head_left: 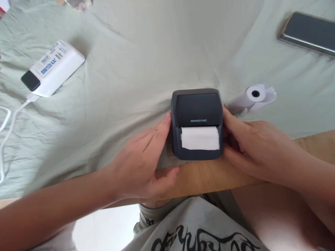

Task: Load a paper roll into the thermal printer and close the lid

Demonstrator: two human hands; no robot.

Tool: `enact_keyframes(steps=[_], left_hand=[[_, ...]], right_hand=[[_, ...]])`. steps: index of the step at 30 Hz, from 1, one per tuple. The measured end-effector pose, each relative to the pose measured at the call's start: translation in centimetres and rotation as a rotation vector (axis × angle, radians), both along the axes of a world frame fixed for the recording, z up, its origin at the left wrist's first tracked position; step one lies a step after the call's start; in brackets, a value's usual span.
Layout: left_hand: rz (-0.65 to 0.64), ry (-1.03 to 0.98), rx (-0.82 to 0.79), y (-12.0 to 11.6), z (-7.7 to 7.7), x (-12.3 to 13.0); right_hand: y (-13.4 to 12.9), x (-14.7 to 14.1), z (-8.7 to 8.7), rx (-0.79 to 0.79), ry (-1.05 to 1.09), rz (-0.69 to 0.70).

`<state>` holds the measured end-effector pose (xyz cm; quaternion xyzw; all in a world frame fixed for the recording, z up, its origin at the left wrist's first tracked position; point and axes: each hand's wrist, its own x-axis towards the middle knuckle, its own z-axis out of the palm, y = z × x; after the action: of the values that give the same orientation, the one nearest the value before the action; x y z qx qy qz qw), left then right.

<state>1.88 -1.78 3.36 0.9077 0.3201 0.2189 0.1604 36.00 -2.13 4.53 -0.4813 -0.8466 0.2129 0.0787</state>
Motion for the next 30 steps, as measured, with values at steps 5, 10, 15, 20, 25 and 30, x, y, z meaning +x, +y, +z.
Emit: enact_keyframes(steps=[5,10,15,20,25,30], left_hand=[[0.041,0.052,0.035,0.4,0.1,-0.6],[0.016,0.066,-0.007,0.6,-0.7,-0.4],[0.035,0.028,0.001,0.4,-1.1,-0.2],[0.027,0.067,0.006,0.5,-1.0,-0.4],[0.008,0.083,0.015,0.7,-0.7,-0.2],[-0.008,0.082,0.028,0.8,-0.5,0.0]], right_hand=[[-0.1,-1.4,1.5,0.052,0.105,-0.123],[0.0,-2.2,2.7,0.049,0.242,-0.227],[0.2,-2.7,3.3,-0.13,0.459,-0.33],[0.5,-4.1,3.8,-0.323,0.58,-0.362],[1.8,-4.9,3.9,-0.16,0.568,-0.377],[3.5,-6.1,4.3,0.046,0.282,-0.337]])
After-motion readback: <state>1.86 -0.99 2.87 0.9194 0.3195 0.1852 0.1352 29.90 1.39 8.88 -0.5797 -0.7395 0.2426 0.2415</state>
